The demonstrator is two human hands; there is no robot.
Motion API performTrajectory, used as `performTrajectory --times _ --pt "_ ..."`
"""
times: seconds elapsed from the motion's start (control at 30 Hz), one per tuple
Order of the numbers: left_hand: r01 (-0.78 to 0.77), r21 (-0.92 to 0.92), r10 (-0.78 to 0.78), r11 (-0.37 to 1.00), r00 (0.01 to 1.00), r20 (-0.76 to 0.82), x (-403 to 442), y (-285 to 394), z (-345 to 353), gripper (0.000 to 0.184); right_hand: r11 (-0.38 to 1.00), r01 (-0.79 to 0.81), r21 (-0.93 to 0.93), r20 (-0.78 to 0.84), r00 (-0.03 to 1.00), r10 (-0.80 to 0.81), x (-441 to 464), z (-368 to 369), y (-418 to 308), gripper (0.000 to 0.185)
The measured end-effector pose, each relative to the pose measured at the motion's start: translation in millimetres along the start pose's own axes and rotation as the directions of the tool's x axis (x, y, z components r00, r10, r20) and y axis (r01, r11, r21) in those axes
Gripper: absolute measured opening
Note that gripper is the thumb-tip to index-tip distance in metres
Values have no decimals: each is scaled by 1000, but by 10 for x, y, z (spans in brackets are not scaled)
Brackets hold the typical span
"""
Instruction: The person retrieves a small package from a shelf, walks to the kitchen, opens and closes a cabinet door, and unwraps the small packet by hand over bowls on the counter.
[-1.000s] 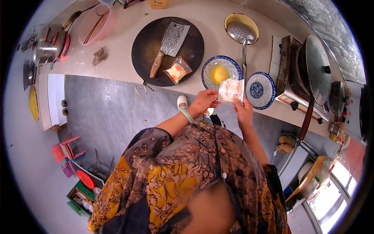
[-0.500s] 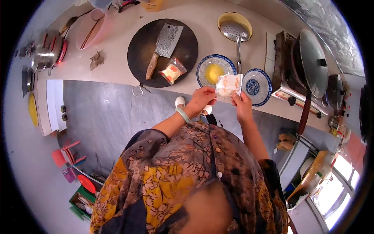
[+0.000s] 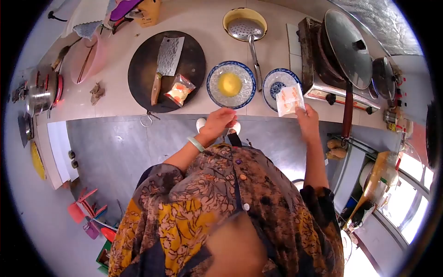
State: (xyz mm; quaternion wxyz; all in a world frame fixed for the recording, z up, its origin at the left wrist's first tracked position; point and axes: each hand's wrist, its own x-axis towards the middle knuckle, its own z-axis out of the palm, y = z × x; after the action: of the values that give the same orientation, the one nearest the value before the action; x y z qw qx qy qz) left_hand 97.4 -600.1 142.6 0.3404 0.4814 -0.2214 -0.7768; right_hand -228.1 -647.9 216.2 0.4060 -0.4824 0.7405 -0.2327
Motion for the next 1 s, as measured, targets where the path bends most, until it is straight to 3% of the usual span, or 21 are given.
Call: performTrajectory --times 0.1,0.3,0.63,1.0 --pt "14 4 -14 1000 998 -61 -80 -59 -83 23 921 241 -307 13 968 -249 319 -34 85 30" --pt "23 -51 -31 998 988 -152 -287 -189 -341 23 778 244 -579 150 970 -193 691 -21 -224 34" --pt "-7 -163 -34 987 969 -246 -558 -298 -596 22 753 210 -624 111 977 -180 635 -9 -521 28" --pt "24 -103 -48 994 970 -238 -538 -260 -580 20 725 221 -652 65 969 -237 445 -92 -557 24"
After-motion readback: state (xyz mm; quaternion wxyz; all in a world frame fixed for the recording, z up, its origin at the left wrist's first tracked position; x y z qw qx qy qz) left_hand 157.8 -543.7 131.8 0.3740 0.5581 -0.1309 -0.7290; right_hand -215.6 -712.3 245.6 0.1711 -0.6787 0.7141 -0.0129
